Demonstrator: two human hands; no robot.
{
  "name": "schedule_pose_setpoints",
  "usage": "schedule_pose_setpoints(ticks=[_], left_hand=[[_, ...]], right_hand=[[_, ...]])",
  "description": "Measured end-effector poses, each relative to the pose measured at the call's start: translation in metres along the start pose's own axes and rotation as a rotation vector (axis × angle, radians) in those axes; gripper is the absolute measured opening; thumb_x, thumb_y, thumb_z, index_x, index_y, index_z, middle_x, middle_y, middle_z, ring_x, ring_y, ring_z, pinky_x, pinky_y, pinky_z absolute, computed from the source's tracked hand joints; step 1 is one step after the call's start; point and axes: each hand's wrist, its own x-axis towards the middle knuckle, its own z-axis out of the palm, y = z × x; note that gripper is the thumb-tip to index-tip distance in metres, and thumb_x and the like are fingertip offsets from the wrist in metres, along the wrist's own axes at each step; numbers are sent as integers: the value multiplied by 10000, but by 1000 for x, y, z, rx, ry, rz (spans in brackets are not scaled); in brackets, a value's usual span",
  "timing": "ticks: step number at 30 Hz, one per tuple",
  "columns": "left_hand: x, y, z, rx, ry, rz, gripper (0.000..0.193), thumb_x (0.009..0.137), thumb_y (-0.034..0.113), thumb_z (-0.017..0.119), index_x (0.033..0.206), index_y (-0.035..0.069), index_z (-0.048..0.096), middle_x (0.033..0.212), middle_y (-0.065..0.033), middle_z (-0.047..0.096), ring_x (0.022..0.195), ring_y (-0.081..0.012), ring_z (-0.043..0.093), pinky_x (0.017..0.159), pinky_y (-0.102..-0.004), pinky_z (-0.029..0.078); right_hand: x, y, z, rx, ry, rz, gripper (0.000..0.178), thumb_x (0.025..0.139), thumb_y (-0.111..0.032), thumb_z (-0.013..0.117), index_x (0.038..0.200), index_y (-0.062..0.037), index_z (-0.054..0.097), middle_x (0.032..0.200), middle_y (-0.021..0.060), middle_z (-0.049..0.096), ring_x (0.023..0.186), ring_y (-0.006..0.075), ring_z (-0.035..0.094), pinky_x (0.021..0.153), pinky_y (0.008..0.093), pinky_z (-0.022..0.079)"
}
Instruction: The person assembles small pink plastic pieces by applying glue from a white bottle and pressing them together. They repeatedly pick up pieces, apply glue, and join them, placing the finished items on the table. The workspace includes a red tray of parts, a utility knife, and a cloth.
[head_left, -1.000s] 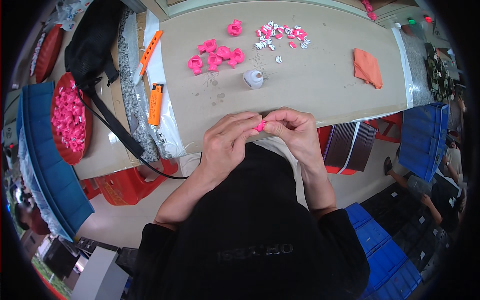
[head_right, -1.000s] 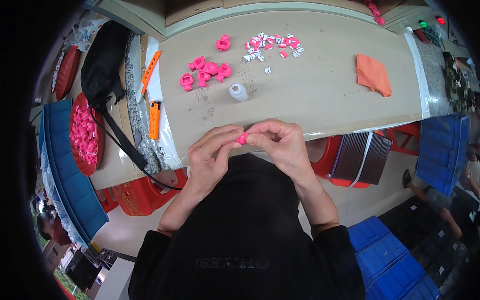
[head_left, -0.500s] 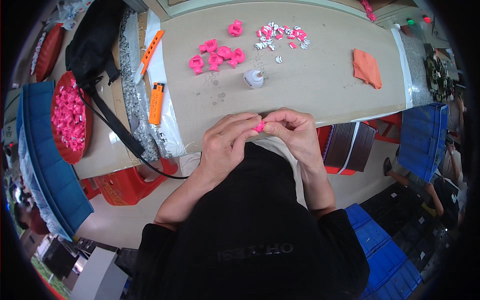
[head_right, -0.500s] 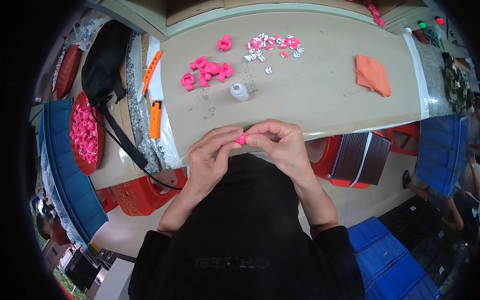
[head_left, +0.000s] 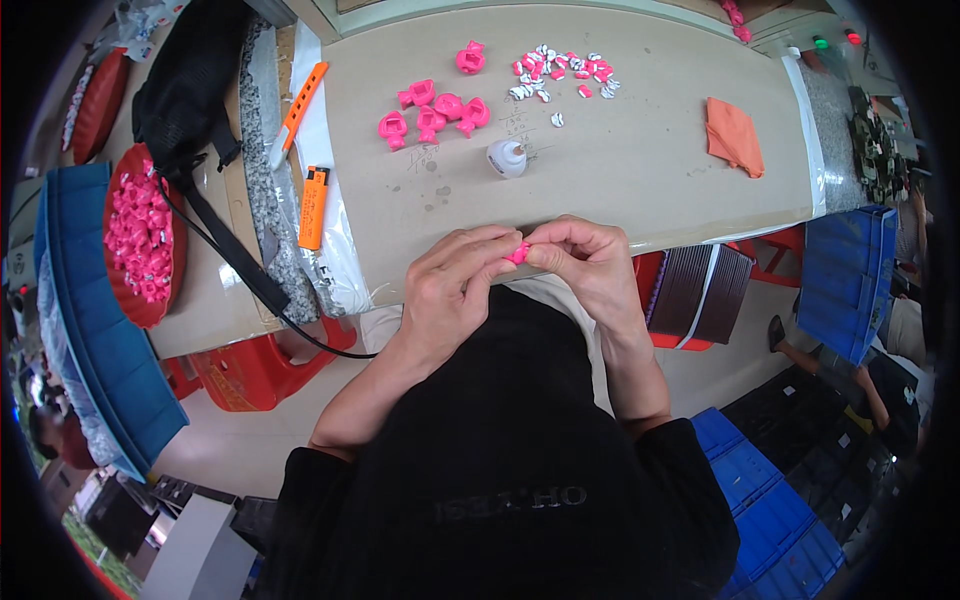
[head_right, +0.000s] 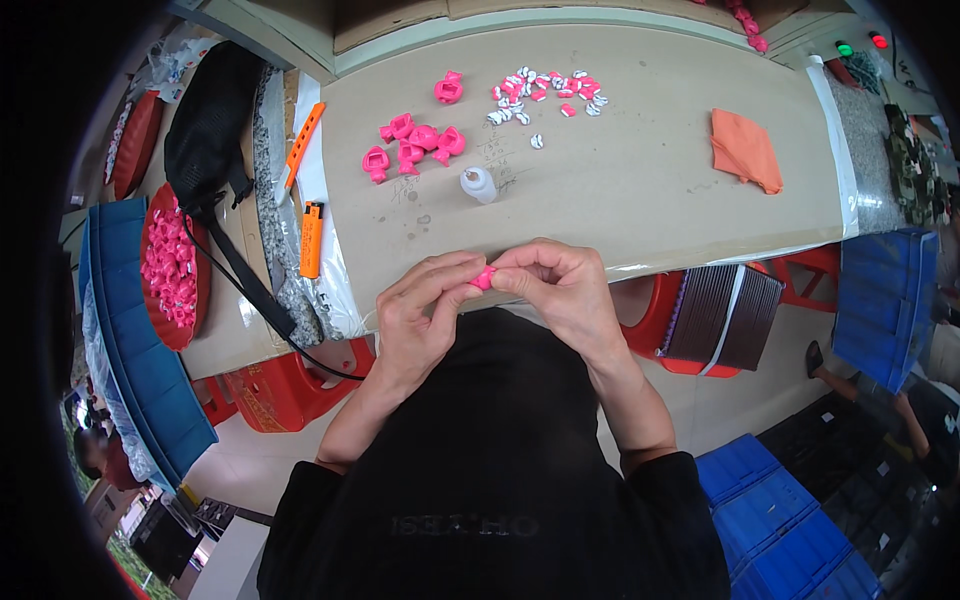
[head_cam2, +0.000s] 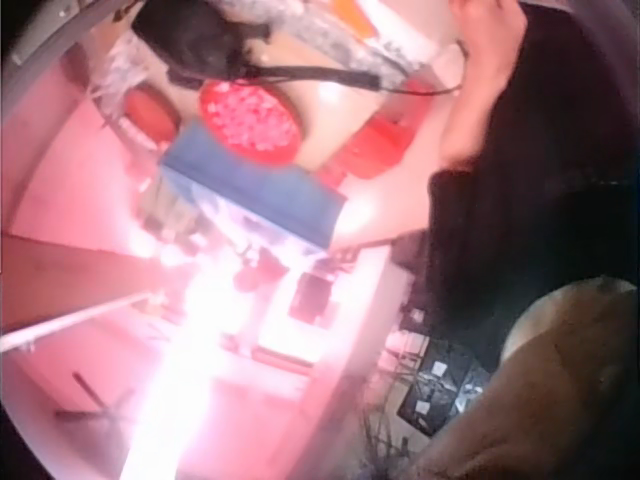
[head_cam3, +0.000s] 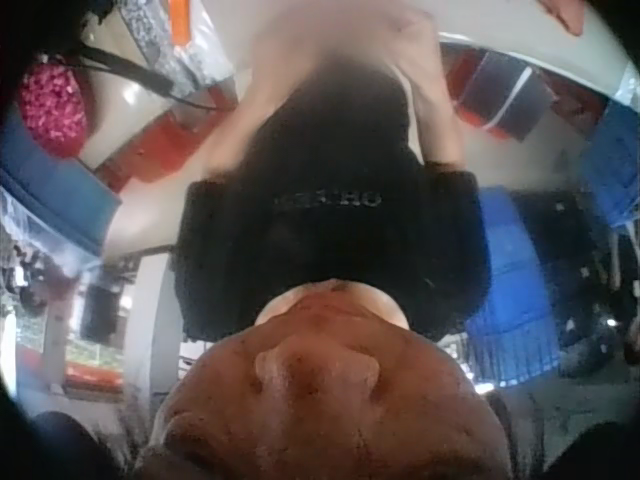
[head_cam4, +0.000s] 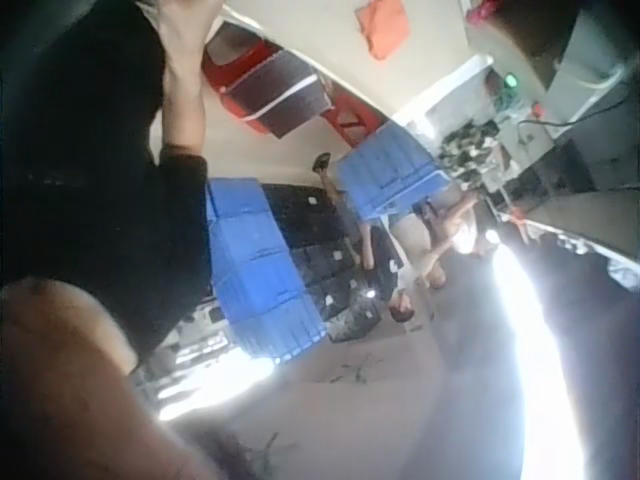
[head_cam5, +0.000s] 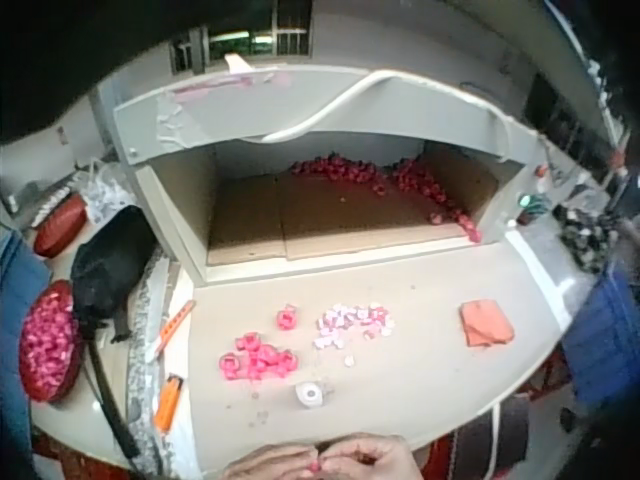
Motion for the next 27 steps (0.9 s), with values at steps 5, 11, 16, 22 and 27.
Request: schedule_pose_setpoints(ticks=[5, 11, 16, 22, 27], left_hand=[[0, 0, 0, -8, -1, -9, 224, 733, -92, 604, 929, 3, 658, 931, -139, 651, 855, -224, 636, 729, -283, 515], [1, 0, -3, -45, -21, -52, 214, 750, -81, 595, 940, 1, 651, 950, -137, 642, 871, -218, 629, 745, -282, 511], [3, -2, -3, -150, -10, -94, 204, 773, -56, 590, 961, 3, 642, 1029, -136, 613, 871, -202, 626, 741, -272, 518], [4, -3, -5, -291, -17, -221, 272, 829, -35, 557, 1096, -7, 596, 1154, -135, 555, 981, -171, 577, 837, -263, 472], [1, -13, -7, -407, -84, -225, 351, 830, -38, 558, 1179, -3, 540, 1180, -133, 547, 994, -161, 574, 827, -262, 483]], right_hand=[[1, 2, -1, -3, -5, -7, 120, 797, -23, 646, 890, 52, 636, 799, 65, 649, 732, 81, 599, 678, 200, 491], [2, 2, 0, 50, -23, 0, 127, 802, -24, 639, 904, 52, 637, 829, 76, 647, 760, 92, 600, 700, 207, 487], [1, 1, -1, 80, -43, -7, 148, 814, -21, 624, 946, 43, 641, 859, 72, 636, 802, 100, 587, 724, 217, 468], [0, 1, 5, 93, -40, -66, 151, 813, 3, 614, 957, 36, 642, 895, 63, 612, 812, 106, 576, 722, 218, 456], [-1, 5, 13, 12, 20, -194, 148, 812, 4, 613, 955, 23, 645, 893, 67, 600, 820, 114, 572, 728, 222, 456]])
